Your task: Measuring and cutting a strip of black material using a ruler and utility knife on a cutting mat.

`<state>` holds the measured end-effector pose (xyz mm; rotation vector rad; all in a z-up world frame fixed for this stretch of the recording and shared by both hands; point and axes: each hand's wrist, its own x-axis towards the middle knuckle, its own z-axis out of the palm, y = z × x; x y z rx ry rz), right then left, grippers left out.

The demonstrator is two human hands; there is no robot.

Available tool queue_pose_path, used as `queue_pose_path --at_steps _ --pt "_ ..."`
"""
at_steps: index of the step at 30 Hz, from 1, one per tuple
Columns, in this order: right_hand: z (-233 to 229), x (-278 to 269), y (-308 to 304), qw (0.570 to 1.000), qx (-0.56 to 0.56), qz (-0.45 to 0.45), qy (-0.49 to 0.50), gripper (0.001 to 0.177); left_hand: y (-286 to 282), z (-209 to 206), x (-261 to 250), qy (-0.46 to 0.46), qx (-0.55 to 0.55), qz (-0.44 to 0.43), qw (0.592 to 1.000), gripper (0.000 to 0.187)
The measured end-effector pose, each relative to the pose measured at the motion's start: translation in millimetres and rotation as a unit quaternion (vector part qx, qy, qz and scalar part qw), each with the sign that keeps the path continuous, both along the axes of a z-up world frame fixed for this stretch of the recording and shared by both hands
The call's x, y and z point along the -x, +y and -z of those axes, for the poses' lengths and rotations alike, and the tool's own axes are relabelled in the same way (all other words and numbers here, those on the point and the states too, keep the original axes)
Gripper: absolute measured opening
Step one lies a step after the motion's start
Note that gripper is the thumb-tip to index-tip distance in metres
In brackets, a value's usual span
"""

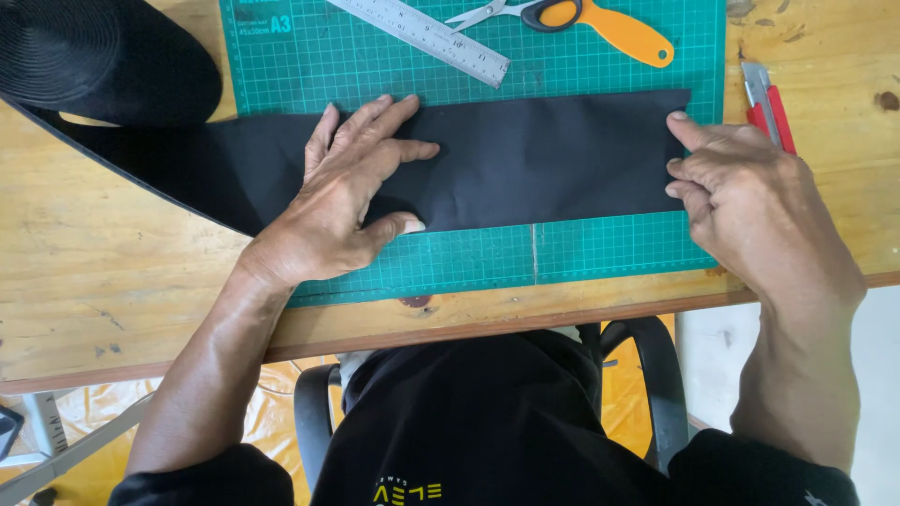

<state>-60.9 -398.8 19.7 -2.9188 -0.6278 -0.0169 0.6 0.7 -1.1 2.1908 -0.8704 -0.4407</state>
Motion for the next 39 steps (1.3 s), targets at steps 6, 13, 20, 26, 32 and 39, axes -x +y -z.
queue_pose_path --at_steps 6,13,20,26,32,39 --pt "6.2 1.8 -5.2 1.000 0.011 0.013 -0.007 0.010 0.0 -2.0 0.4 -0.003 0.004 0.000 1.000 0.064" --pt "3.4 -0.5 -3.1 0.999 -0.032 -0.005 -0.002 0.012 2.6 6.3 1.5 -0.037 0.012 0.008 0.999 0.061" --pt "7.9 -0.2 -6.2 1.000 0.005 -0.009 -0.016 0.007 8.1 16.2 0.1 -0.061 0.018 0.016 0.998 0.064" --pt "0.2 2.8 0.5 1.000 0.004 0.013 0.009 0.010 10.2 17.9 2.3 -0.065 0.014 0.012 0.998 0.066" --pt "-2.2 1.0 3.0 1.000 0.009 0.009 0.012 0.012 13.9 26.9 3.3 -0.130 0.035 0.010 0.991 0.065" --pt "5.2 2.6 -2.5 0.999 0.035 0.021 -0.003 0.011 17.0 23.2 3.1 -0.151 0.012 0.014 0.988 0.064"
